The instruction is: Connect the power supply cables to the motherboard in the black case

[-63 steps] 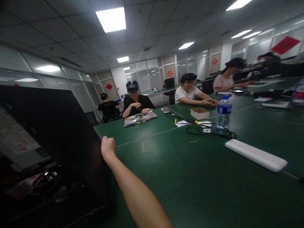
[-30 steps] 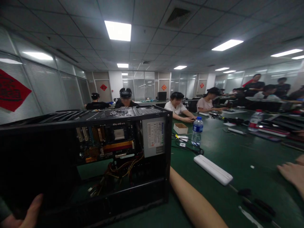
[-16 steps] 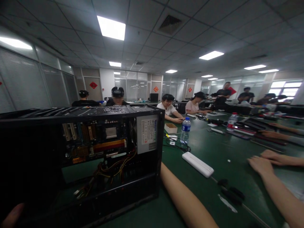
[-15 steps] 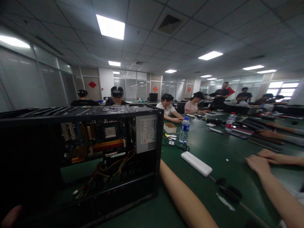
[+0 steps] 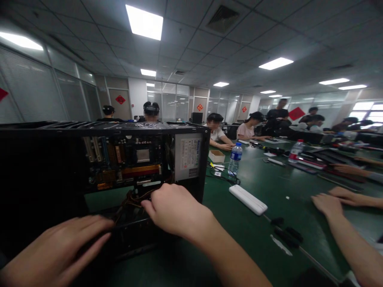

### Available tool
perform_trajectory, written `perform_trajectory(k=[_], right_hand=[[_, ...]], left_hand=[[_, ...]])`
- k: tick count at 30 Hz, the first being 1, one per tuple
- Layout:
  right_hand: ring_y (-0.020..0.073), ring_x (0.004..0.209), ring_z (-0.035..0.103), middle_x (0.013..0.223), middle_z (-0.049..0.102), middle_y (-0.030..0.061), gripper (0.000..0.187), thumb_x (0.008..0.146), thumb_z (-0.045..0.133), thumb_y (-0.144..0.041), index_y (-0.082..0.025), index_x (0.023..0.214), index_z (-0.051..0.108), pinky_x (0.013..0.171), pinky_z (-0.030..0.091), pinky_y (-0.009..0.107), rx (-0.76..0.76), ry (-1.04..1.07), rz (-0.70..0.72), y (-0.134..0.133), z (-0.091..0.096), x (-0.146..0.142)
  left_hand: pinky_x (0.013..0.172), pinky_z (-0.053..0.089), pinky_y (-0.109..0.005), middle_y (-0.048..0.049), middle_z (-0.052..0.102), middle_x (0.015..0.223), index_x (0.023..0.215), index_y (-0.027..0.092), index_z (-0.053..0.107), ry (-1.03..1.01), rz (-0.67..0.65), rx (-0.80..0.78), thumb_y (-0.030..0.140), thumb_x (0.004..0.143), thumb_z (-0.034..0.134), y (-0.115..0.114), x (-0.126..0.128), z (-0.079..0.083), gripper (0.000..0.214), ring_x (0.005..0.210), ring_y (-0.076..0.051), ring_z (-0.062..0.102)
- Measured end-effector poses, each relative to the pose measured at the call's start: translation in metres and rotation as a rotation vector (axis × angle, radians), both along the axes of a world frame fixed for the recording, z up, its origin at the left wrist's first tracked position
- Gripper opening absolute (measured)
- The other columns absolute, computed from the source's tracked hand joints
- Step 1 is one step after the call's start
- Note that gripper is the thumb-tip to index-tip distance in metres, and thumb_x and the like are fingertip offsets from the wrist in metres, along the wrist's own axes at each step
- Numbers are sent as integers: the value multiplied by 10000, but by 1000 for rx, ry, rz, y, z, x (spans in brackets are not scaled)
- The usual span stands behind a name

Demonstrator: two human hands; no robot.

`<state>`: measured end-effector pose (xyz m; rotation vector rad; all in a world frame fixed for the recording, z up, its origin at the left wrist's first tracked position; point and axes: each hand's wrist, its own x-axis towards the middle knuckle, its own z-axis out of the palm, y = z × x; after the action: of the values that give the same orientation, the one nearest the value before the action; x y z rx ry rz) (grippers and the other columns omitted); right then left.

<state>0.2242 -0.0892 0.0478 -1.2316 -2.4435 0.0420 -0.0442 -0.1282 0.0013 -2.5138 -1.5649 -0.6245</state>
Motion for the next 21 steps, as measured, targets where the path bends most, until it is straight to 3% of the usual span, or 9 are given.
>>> perform_trajectory(k=[2, 3, 5, 7, 11, 16, 21], right_hand=[[245, 840, 712, 960, 732, 199, 254, 933, 542, -251, -109, 981, 747, 685, 481, 297, -221, -264, -98, 21, -13, -22], [272, 933, 707, 1059, 716, 216, 294, 935, 527, -247, -88, 1071, 734, 729, 493, 308, -314, -336, -100, 34, -19, -30], [296, 1054, 674, 1182, 679, 217, 395, 957, 498, -317, -70, 1197, 691, 800, 498, 318, -432, -394, 3, 60, -30, -40], [280, 1052, 669, 1198, 682, 179, 452, 965, 486, -396, -94, 1246, 670, 796, 499, 307, -508, -421, 132, 78, -40, -43], [226, 911, 675, 1079, 720, 127, 431, 939, 531, -425, -117, 1194, 693, 696, 472, 261, -529, -383, 204, 94, -56, -39], [155, 750, 609, 882, 706, 60, 324, 929, 517, -376, -135, 976, 728, 617, 396, 221, -421, 82, 193, 91, -61, -42], [104, 659, 550, 687, 619, -3, 312, 923, 533, -372, -149, 774, 693, 559, 319, 206, -408, 425, 112, 85, -57, -53]], left_hand=[[886, 563, -360, -46, 725, 1147, 1114, 306, 727, 83, 2, -298, 547, 913, 429, 9, 15, 19, 433, 1000, -244, 695], [894, 560, -372, -39, 729, 1134, 1110, 314, 726, 101, 8, -374, 537, 909, 449, 15, 22, 29, 409, 997, -250, 696], [927, 545, -365, -34, 719, 1170, 1146, 316, 711, 58, -21, -428, 529, 902, 477, 29, 32, 45, 399, 1041, -251, 685], [964, 527, -360, -36, 702, 1215, 1183, 307, 693, 5, -64, -425, 520, 909, 471, 44, 38, 51, 411, 1090, -249, 667], [1013, 502, -424, -73, 669, 1279, 1240, 263, 660, -6, -82, -391, 512, 915, 454, 70, 35, 33, 459, 1163, -286, 633], [1091, 448, -449, -69, 614, 1365, 1302, 285, 618, -52, -173, -329, 481, 903, 500, 96, 19, 1, 459, 1249, -282, 583], [1132, 407, -434, -60, 644, 1324, 1247, 270, 662, -143, -150, -255, 484, 896, 501, 106, 4, -1, 441, 1232, -270, 598]])
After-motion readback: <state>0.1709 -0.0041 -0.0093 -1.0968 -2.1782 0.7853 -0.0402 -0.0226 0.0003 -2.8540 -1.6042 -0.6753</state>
